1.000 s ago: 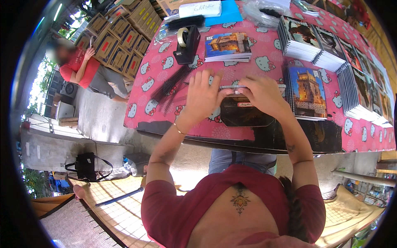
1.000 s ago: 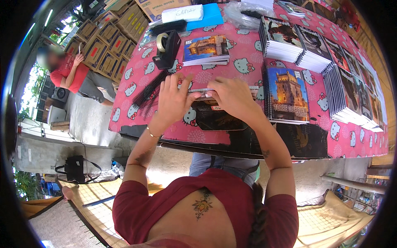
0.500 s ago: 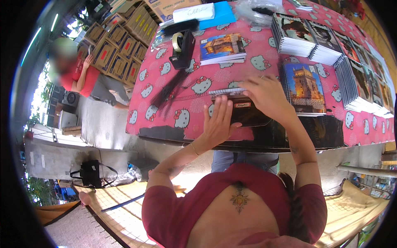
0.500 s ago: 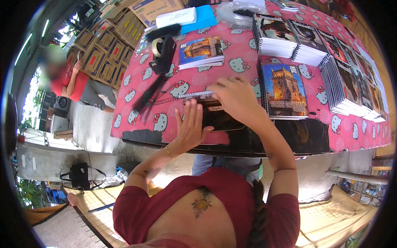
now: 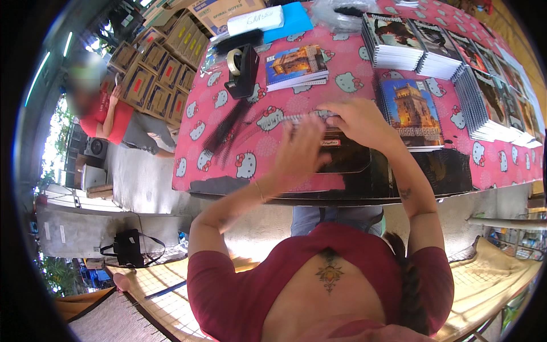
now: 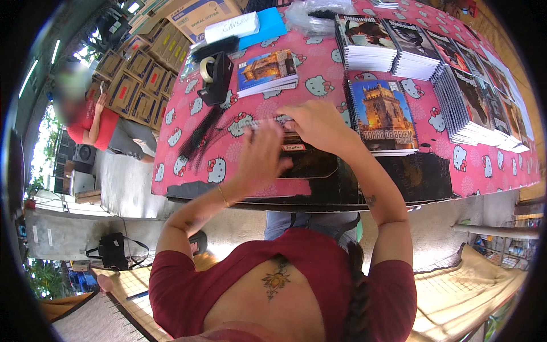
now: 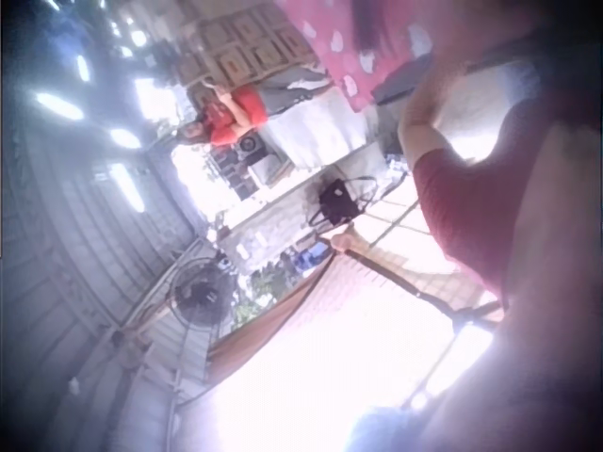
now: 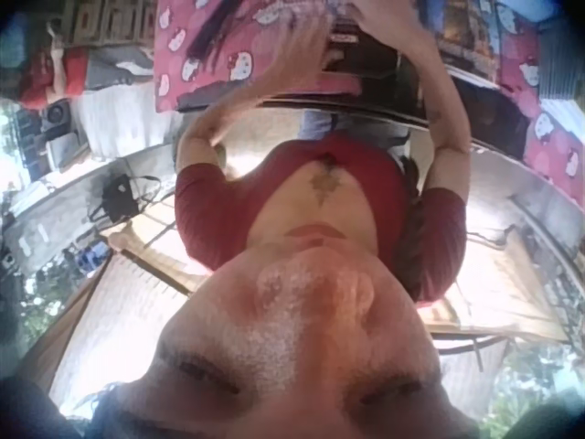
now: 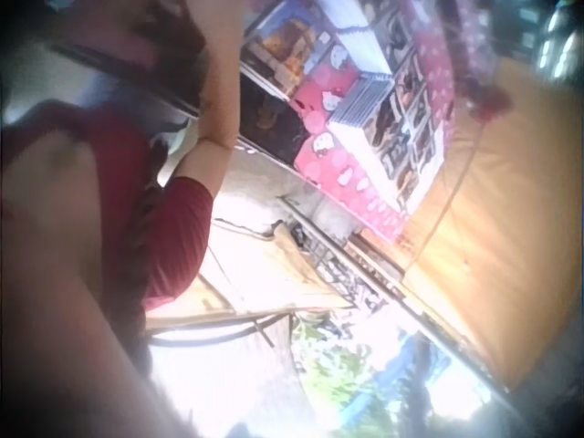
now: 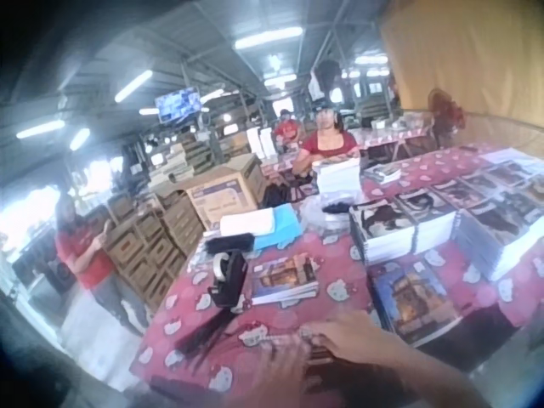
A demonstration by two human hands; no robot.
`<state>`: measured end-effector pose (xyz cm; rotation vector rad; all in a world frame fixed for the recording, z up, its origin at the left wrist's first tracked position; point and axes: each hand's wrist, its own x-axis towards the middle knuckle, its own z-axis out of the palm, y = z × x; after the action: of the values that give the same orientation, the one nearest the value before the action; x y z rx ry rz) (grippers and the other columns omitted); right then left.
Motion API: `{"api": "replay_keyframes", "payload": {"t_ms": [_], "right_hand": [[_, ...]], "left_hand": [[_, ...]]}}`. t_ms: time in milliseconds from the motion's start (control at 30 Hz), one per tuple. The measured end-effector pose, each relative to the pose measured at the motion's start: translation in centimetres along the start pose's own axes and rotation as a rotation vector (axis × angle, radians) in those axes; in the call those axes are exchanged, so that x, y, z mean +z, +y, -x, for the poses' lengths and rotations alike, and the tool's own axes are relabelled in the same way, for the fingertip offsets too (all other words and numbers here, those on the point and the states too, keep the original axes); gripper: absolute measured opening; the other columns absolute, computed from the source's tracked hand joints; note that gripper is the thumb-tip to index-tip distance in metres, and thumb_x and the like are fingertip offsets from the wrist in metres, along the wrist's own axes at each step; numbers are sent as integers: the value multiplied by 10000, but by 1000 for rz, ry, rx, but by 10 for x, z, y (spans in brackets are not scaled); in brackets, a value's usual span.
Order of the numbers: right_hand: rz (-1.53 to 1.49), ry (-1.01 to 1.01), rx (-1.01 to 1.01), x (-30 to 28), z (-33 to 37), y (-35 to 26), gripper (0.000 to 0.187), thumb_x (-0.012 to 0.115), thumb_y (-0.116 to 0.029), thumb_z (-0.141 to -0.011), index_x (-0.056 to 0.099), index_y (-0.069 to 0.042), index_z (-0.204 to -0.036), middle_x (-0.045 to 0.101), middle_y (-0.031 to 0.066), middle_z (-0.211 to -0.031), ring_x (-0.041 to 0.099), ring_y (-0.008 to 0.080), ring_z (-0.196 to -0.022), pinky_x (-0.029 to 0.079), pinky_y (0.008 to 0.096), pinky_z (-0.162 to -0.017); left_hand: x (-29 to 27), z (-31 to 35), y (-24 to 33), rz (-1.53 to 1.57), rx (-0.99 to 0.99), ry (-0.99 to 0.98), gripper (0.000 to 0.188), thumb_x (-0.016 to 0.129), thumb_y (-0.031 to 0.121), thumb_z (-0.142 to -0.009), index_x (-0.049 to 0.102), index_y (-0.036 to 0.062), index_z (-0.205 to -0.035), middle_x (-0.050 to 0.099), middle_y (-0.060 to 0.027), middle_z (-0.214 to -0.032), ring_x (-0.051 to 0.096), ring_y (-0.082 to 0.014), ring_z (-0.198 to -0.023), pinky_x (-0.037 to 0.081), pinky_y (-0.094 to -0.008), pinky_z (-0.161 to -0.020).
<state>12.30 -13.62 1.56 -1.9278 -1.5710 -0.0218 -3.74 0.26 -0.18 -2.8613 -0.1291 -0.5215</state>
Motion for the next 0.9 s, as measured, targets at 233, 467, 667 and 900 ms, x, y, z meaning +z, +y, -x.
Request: {"api": "replay_keyframes", "payload": {"t_ms": [233, 467, 667, 900], "right_hand": [[35, 75, 21, -11, 14, -17, 497, 752, -222, -874, 578, -131, -1330, 716, 177, -955, 688, 373, -924, 530, 473, -789], [-862, 301, 331, 16, 51, 14, 521, 809, -62, -850, 590, -63, -1323, 700, 75, -1110, 661, 165, -1018, 518, 313, -884], [-789, 431, 244, 43, 42, 24, 453, 826, -68, -836, 630, -69, -1245, 680, 64, -1033, 642, 130, -922, 522, 281, -830], [-703, 519, 189, 63, 37, 24, 456, 817, -59, -846, 588, -59, -1240, 637, 52, -1099, 636, 106, -984, 529, 282, -836]], "left_hand": [[10, -6, -3, -101, 37, 102, 863, 649, 525, -885, 419, -60, -1476, 404, -248, -1560, 318, -383, -1500, 233, -614, -1168], [10, -28, -10, -112, -32, 267, 830, 623, 531, -904, 426, -35, -1477, 419, -245, -1547, 346, -370, -1488, 232, -617, -1165], [6, -6, 11, -37, 50, 47, 789, 576, 510, -947, 410, -41, -1486, 395, -269, -1556, 333, -381, -1493, 217, -624, -1175], [21, 13, 21, 31, 174, -70, 817, 562, 533, -937, 404, -42, -1496, 412, -259, -1556, 306, -380, -1511, 205, -627, -1187]]}}
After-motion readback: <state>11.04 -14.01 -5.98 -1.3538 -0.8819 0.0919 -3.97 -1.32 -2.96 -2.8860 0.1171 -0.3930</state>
